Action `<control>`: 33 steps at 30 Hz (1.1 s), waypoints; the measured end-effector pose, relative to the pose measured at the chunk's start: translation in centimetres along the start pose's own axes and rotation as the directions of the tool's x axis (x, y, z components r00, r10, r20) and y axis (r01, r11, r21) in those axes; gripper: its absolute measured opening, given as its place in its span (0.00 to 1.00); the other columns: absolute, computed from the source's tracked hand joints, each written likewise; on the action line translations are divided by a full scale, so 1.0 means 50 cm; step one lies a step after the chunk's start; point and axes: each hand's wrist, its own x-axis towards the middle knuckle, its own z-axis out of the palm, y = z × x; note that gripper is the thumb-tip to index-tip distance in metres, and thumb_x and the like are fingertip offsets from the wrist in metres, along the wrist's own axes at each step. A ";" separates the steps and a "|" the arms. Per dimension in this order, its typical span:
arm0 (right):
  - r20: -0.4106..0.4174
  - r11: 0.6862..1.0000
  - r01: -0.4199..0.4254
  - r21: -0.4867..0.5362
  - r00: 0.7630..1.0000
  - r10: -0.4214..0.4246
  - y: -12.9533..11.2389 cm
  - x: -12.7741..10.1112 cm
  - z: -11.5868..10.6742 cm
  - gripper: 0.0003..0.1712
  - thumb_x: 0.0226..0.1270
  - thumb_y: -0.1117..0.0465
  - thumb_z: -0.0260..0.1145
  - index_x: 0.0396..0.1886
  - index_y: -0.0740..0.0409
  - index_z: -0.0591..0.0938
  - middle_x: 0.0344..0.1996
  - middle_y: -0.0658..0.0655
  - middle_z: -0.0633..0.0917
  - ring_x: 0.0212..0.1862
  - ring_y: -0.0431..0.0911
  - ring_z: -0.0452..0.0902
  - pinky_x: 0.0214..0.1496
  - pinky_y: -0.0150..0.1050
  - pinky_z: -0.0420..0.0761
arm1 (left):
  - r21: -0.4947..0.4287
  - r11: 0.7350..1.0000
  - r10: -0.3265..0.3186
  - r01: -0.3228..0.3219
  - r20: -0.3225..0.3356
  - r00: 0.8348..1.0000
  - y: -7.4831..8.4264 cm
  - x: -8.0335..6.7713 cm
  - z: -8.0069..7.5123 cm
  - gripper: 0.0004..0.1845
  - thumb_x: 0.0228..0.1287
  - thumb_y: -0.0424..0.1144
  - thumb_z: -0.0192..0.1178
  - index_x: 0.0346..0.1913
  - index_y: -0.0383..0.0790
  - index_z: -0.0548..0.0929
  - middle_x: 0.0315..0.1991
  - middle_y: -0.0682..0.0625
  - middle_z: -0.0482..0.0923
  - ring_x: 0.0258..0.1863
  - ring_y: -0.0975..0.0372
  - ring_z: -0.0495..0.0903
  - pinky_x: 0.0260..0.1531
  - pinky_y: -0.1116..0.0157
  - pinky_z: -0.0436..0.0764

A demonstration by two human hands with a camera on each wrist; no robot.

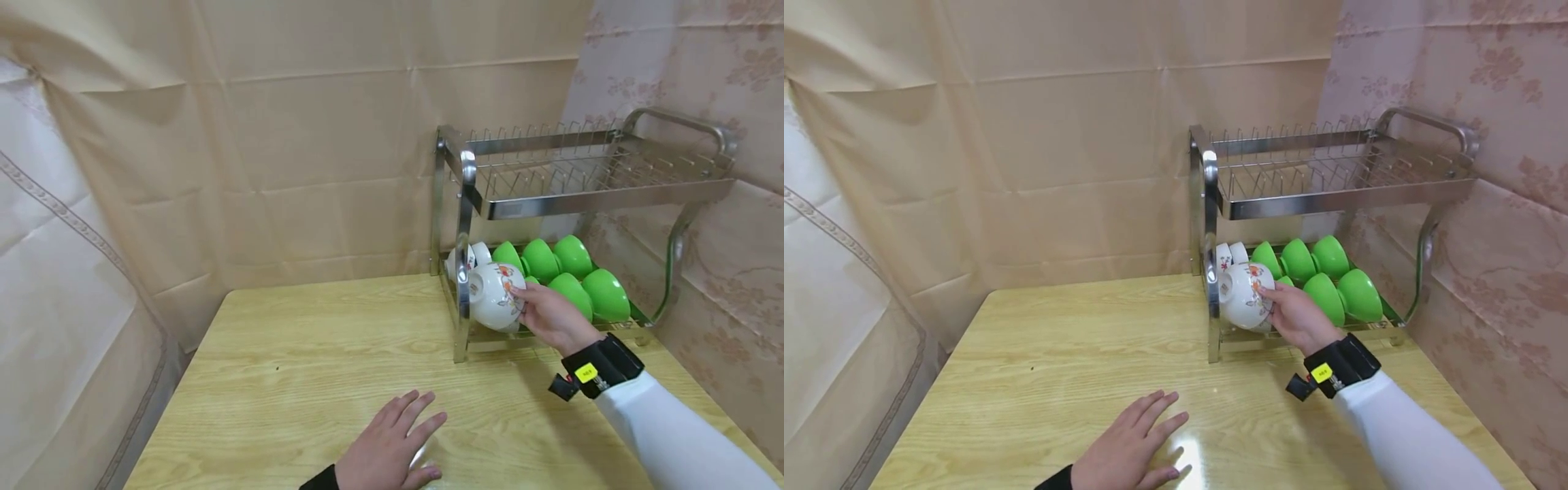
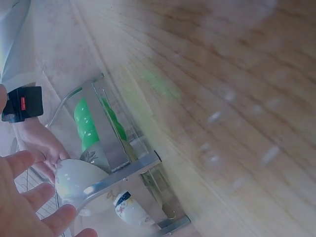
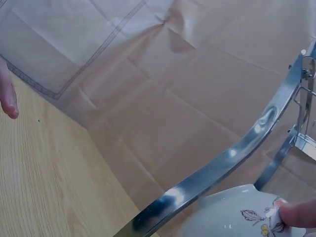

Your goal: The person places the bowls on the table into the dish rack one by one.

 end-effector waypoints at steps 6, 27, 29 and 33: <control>-0.070 0.992 -0.039 -0.123 0.997 0.030 0.014 0.029 0.023 0.34 0.81 0.60 0.49 0.75 0.73 0.49 0.51 0.47 0.76 0.53 0.36 0.74 0.56 0.33 0.74 | -0.011 1.000 -0.015 0.015 0.010 1.000 0.002 -0.006 0.001 0.37 0.66 0.63 0.57 0.73 0.49 0.66 0.73 0.44 0.62 0.69 0.51 0.65 0.63 0.55 0.72; -0.164 0.809 -0.002 -0.587 0.980 -0.117 0.071 0.051 0.053 0.29 0.78 0.64 0.49 0.71 0.78 0.58 0.64 0.75 0.70 0.63 0.60 0.69 0.64 0.51 0.72 | -0.059 0.997 -0.043 0.046 0.058 0.997 0.003 -0.020 0.002 0.37 0.69 0.63 0.53 0.74 0.50 0.63 0.74 0.44 0.60 0.70 0.51 0.64 0.63 0.54 0.72; -0.179 0.764 -0.008 -0.645 0.974 -0.141 0.071 0.054 0.053 0.30 0.78 0.63 0.50 0.71 0.77 0.58 0.63 0.75 0.70 0.63 0.61 0.69 0.64 0.53 0.72 | -0.051 0.998 -0.040 0.043 0.054 0.998 0.004 -0.019 0.003 0.37 0.69 0.63 0.53 0.74 0.49 0.63 0.74 0.45 0.60 0.70 0.51 0.63 0.63 0.54 0.71; -0.169 0.589 -0.005 -0.808 0.960 -0.223 0.069 0.056 0.051 0.34 0.77 0.61 0.52 0.73 0.74 0.53 0.62 0.76 0.70 0.60 0.64 0.71 0.59 0.56 0.76 | -0.038 0.999 -0.031 0.032 0.037 0.999 0.007 -0.019 0.006 0.37 0.68 0.64 0.54 0.73 0.49 0.65 0.73 0.44 0.61 0.69 0.52 0.65 0.63 0.55 0.72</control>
